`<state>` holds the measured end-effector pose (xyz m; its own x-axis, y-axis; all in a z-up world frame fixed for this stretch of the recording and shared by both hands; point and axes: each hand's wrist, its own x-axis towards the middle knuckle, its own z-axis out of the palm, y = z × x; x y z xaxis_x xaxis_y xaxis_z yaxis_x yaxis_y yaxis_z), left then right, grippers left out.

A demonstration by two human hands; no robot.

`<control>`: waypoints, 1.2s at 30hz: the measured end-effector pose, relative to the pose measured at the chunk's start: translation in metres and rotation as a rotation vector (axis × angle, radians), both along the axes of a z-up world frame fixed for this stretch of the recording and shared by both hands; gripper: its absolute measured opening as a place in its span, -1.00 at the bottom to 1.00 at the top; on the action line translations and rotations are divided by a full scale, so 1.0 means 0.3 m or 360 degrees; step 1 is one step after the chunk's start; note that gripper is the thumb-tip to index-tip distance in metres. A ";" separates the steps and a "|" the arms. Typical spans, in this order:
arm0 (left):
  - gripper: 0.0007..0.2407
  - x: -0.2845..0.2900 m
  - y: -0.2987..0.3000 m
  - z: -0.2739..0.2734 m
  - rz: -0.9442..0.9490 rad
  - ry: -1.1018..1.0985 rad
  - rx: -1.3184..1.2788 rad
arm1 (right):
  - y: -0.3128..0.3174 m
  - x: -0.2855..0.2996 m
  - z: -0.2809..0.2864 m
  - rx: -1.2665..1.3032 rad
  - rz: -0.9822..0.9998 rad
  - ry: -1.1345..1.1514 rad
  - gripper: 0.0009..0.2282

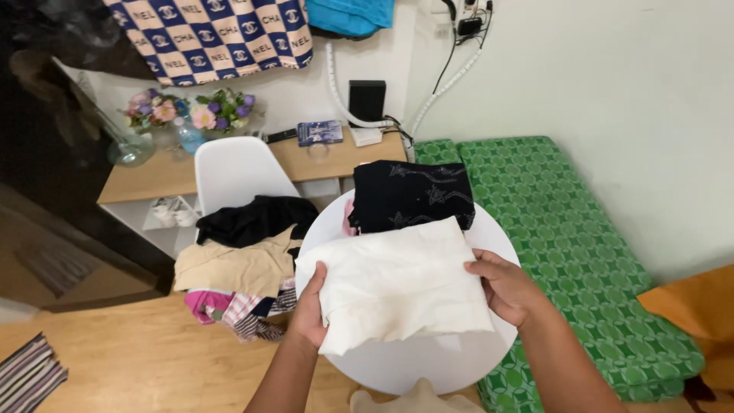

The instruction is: The person folds a white shirt and a black shirt on a white round table. They smooth out the fabric, fold the sleeves and sides, and stack the folded garments on top of each other.

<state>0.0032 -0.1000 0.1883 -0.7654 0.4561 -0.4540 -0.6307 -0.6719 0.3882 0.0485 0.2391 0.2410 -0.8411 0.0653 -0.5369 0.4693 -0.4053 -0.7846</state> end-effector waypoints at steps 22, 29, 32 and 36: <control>-0.44 -0.812 0.459 -0.306 0.0167 0.0756 -0.2635 | 0.298 -0.685 -0.661 0.1639 -0.0366 0.0279 -0.70; -0.46 -0.803 0.453 -0.251 -0.0096 0.0647 -0.2742 | 0.252 -0.653 -0.643 0.1544 -0.0479 0.0524 -0.66; -0.48 -0.818 0.452 -0.241 -0.0054 0.0675 -0.2705 | 0.260 -0.678 -0.605 0.1530 -0.0476 0.0488 -0.66; -0.51 -0.793 0.443 -0.173 -0.0087 0.0703 -0.2657 | 0.291 -0.633 -0.558 0.1439 -0.0450 0.0384 -0.69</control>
